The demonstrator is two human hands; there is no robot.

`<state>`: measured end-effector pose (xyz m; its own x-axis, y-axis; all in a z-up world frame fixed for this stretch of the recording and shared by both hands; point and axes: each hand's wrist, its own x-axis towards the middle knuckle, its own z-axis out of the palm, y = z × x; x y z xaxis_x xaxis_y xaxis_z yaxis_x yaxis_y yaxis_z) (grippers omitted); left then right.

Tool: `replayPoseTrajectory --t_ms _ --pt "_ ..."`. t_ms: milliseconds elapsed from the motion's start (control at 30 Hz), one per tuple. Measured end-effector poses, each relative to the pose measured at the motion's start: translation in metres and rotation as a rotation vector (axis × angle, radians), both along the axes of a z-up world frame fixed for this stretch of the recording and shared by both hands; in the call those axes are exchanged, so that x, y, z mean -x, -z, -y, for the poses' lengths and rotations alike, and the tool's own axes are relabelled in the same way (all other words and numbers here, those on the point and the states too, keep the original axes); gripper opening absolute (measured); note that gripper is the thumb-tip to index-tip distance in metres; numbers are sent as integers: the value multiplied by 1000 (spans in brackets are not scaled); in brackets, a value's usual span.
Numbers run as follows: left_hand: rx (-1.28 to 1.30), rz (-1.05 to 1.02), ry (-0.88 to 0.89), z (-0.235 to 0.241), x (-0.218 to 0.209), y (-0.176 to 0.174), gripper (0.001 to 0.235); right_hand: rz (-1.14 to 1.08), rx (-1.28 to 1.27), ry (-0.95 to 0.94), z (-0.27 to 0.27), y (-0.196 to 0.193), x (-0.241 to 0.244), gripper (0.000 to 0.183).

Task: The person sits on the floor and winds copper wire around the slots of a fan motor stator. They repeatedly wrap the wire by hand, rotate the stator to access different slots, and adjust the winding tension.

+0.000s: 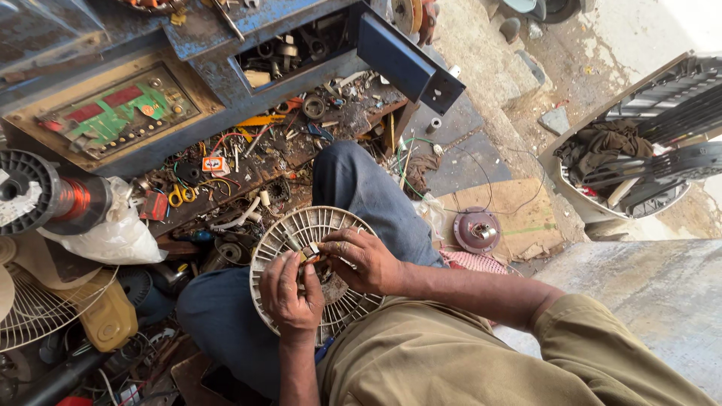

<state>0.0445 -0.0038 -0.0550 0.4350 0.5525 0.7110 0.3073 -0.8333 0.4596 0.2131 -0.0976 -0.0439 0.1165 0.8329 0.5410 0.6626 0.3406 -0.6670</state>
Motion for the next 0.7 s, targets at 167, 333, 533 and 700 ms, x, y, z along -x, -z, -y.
replayPoseTrajectory --t_ms 167,333,533,700 --pt "47 -53 54 -2 3 -14 24 -11 41 13 0 9 -3 44" --pt "154 -92 43 2 7 -11 27 -62 71 -7 6 35 -8 57" --pt "394 -70 120 2 23 4 36 -226 169 -45 -8 26 -17 32" --pt "680 262 131 -6 31 -7 50 -305 276 -517 -70 -10 -69 38"
